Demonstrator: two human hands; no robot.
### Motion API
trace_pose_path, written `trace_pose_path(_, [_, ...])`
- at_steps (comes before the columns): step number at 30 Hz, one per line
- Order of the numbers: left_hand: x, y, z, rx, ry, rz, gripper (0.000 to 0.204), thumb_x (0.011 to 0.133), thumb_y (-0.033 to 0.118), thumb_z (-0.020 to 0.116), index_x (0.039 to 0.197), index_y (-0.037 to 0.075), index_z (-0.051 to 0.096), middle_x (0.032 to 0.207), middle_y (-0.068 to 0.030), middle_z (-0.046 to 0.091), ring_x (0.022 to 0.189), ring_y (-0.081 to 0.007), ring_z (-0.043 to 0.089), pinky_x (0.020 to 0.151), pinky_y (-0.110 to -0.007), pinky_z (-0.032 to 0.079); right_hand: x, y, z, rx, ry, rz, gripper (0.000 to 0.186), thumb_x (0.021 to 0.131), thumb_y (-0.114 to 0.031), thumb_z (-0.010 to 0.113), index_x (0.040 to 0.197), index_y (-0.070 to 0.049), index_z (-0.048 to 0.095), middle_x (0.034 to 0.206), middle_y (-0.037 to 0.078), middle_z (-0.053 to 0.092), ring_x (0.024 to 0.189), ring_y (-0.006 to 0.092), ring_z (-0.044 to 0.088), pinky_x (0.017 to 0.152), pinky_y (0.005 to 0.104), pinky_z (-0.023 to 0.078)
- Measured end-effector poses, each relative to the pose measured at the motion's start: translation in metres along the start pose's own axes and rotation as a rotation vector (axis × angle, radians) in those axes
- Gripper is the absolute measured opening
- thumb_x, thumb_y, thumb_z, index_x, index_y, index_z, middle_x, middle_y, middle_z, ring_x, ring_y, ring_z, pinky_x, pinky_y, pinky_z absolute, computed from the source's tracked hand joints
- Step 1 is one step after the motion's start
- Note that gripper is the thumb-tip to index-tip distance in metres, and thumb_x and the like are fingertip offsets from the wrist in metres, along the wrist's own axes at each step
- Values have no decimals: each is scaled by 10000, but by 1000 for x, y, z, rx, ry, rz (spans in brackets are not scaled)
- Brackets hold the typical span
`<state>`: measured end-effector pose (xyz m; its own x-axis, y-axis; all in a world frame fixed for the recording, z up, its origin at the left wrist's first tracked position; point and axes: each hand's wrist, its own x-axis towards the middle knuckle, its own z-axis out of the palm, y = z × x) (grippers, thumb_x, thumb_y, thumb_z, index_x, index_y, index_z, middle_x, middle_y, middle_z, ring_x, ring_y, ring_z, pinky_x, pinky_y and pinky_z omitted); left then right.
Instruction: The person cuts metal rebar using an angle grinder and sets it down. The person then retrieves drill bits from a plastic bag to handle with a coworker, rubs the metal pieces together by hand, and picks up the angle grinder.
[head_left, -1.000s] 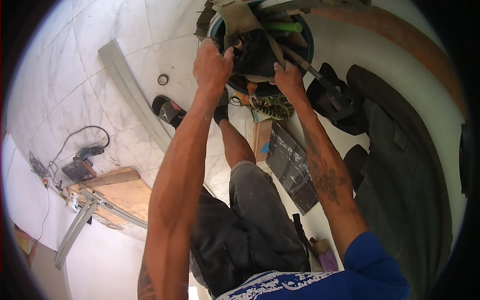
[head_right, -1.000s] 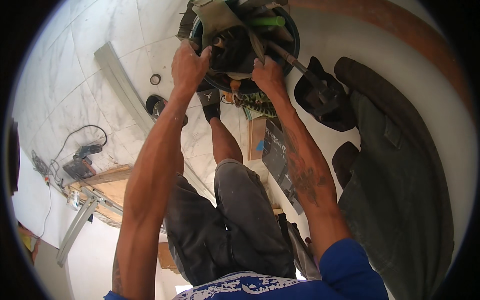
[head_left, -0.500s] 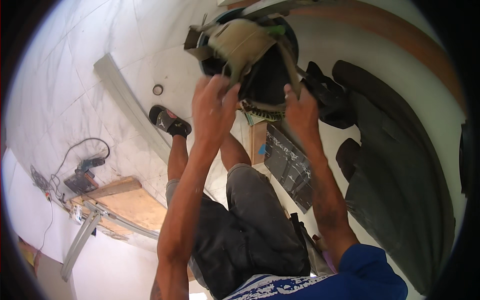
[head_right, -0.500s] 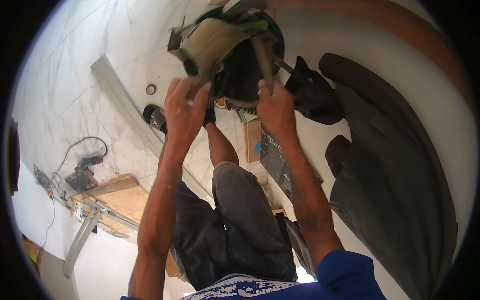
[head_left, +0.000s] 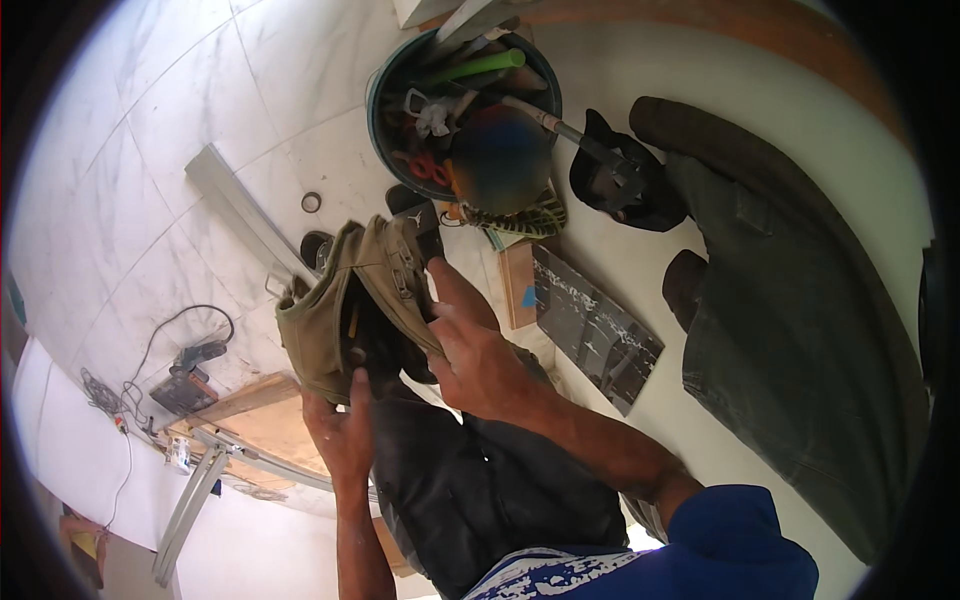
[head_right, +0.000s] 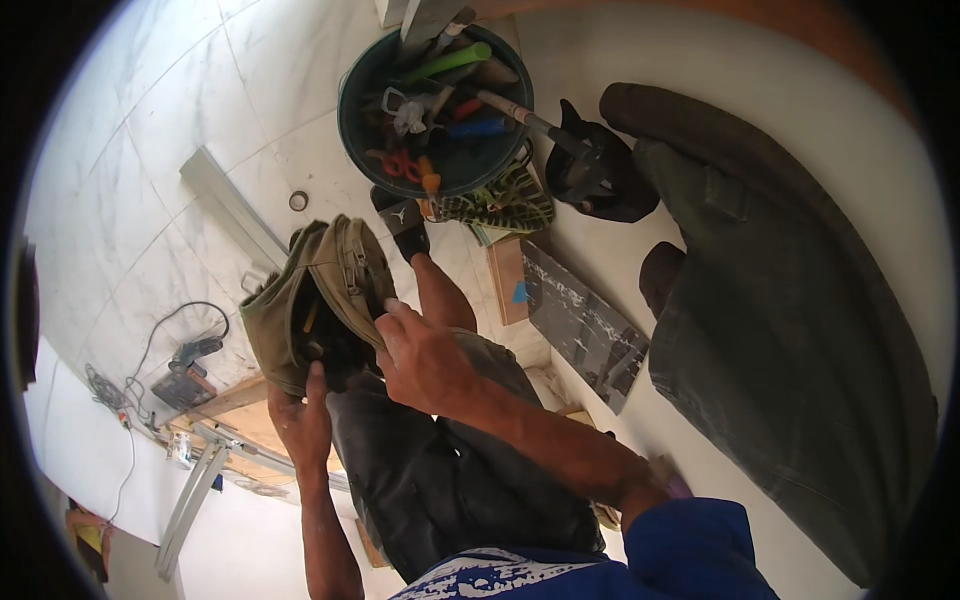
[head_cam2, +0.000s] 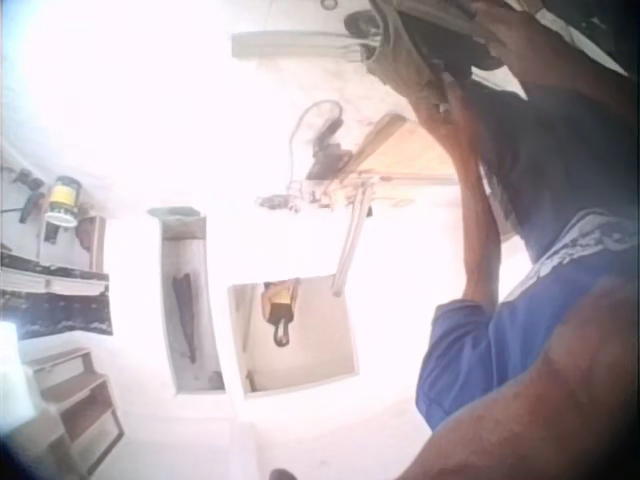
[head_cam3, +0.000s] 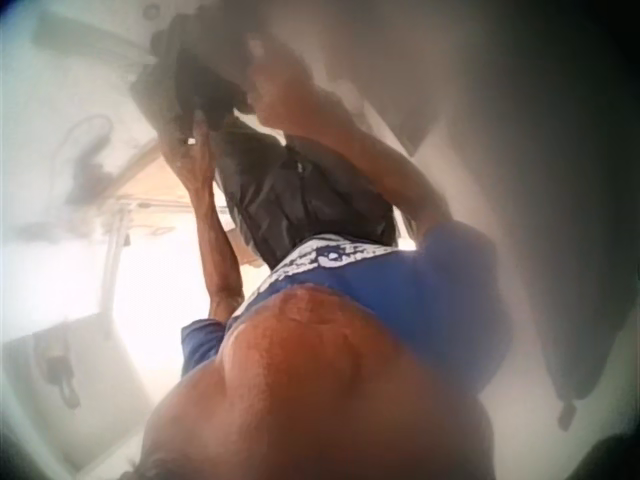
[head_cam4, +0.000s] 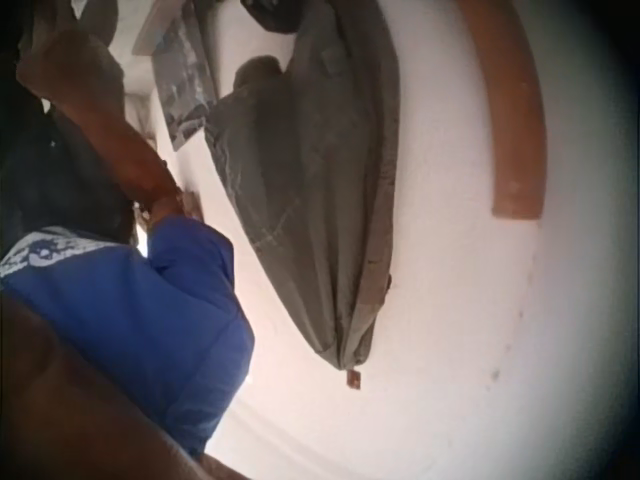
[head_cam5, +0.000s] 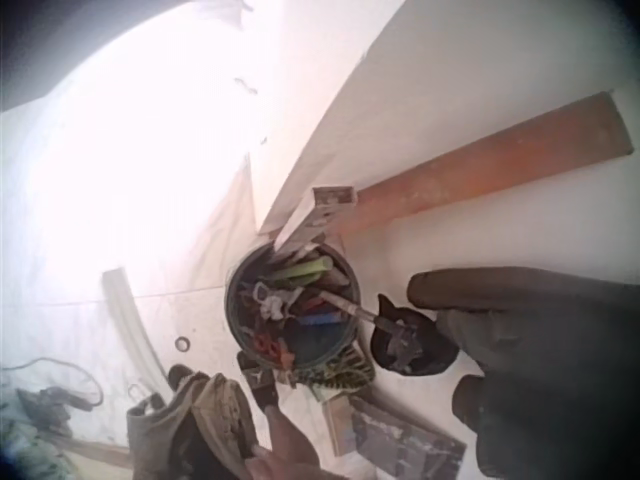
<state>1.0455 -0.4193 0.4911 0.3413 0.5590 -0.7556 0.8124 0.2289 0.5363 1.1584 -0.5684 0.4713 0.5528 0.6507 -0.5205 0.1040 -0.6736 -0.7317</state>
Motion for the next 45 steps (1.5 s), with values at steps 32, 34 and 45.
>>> trace_pose_path(32, [-60,-57,2,15,108,-176,265,862,92,667,1082,-53,638,1058,-189,630,979,-332,603,857,-422,454,268,245,-29,-386,158,221,337,867,-201,608,1162,-41,630,1042,184,684,1022,332,656,844,456,549])
trace_pose_path(34, [-62,-51,-2,8,84,-150,271,866,91,662,1091,-57,634,1066,-191,625,979,-331,604,857,-417,456,240,218,-42,610,246,410,402,869,-209,632,1209,-1,583,1111,149,654,1022,332,643,884,489,549])
trace_pose_path(45, [-67,-28,-11,9,-25,-38,264,908,128,645,1107,-45,636,1084,-142,634,1006,-237,589,895,-353,444,85,111,-93,1656,127,327,471,789,-210,576,1203,13,549,1296,209,544,1247,421,494,1068,720,311])
